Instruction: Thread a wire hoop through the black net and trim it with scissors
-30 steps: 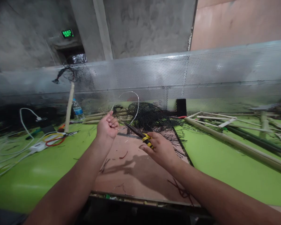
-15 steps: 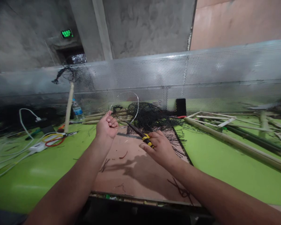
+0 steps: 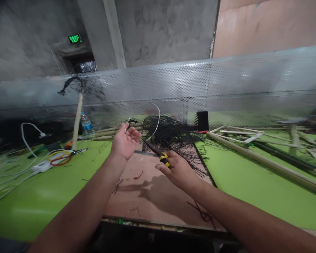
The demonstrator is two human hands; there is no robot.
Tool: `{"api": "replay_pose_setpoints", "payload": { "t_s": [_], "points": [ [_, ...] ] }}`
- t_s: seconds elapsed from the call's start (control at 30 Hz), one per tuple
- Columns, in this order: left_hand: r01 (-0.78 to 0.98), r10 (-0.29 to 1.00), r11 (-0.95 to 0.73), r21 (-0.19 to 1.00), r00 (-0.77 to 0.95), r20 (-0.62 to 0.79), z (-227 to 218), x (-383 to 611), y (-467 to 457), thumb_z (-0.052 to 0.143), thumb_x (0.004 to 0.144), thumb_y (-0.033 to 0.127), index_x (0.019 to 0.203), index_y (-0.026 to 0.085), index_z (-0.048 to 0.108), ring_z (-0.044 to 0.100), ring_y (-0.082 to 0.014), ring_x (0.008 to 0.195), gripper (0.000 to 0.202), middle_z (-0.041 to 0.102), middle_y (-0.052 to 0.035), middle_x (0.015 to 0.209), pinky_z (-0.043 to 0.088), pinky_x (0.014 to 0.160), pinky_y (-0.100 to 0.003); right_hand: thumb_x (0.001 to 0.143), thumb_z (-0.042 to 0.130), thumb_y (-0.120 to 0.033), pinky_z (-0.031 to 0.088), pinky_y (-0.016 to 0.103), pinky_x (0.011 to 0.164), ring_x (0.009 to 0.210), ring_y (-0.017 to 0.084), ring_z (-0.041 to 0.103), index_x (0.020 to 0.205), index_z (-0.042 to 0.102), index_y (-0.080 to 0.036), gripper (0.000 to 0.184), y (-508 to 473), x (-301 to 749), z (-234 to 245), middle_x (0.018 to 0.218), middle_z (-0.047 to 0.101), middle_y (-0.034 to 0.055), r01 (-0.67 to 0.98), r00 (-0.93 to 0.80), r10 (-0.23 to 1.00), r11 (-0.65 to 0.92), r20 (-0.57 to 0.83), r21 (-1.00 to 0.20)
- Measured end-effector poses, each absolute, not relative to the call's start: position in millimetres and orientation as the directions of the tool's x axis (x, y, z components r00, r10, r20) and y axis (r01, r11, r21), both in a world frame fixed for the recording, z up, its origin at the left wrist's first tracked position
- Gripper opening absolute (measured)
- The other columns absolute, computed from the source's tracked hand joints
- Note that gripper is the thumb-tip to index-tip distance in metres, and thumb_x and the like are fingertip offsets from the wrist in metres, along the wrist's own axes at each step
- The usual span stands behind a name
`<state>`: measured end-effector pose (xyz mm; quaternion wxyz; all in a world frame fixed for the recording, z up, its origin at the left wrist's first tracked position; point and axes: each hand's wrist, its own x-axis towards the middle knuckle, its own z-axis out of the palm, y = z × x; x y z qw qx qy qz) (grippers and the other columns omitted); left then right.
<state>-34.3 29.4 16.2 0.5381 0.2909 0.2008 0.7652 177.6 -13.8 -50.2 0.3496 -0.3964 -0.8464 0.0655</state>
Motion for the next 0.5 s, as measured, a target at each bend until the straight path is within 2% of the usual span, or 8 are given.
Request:
{"api": "replay_pose_setpoints", "payload": {
  "t_s": [0.1,0.23,0.37,0.5],
  "points": [
    [-0.71,0.98,-0.188,0.679,-0.089,0.178,10.3,-24.3,27.1,0.054,0.083,0.048,0.099,0.016,0.05,0.063,-0.0139,0.067,0.036,0.063,-0.0041,0.08,0.055,0.063,-0.031,0.088,0.049,-0.045,0.044,0.03,0.071,0.078,0.018,0.055,0.073,0.061,-0.017,0.034,-10.9,179.0,-50.1,0.088,0.056,0.0077,0.648,-0.408,0.711,0.667,0.572,-0.367],
    [-0.621,0.98,-0.029,0.783,0.137,0.145,1.1,-15.2,20.9,0.059,0.078,0.053,0.095,0.014,0.055,0.057,-0.0101,0.055,0.043,0.059,-0.0019,0.07,0.052,0.051,-0.024,0.088,0.05,-0.041,0.044,0.032,0.073,0.077,0.019,0.055,0.069,0.059,-0.016,0.032,-7.6,183.0,-46.3,0.086,0.055,0.0085,0.674,-0.389,0.697,0.661,0.603,-0.329],
    [-0.521,0.931,0.048,0.852,0.333,0.151,-0.6,-12.1,12.1,0.062,0.077,0.05,0.074,0.014,0.056,0.042,-0.0052,0.041,0.036,0.048,0.0033,0.054,0.036,0.038,-0.017,0.088,0.05,-0.041,0.044,0.033,0.073,0.078,0.02,0.054,0.07,0.059,-0.016,0.031,-8.3,186.4,-42.1,0.087,0.056,0.0096,0.672,-0.389,0.681,0.67,0.62,-0.315],
    [-0.494,0.914,0.049,0.868,0.373,0.161,4.0,-12.7,7.4,0.063,0.077,0.044,0.06,0.014,0.049,0.031,-0.003,0.037,0.037,0.034,0.0067,0.046,0.024,0.033,-0.016,0.088,0.048,-0.042,0.044,0.035,0.078,0.082,0.021,0.055,0.072,0.059,-0.016,0.032,-9.2,186.5,-42.2,0.088,0.056,0.0104,0.659,-0.397,0.664,0.687,0.633,-0.307]
  ]
}}
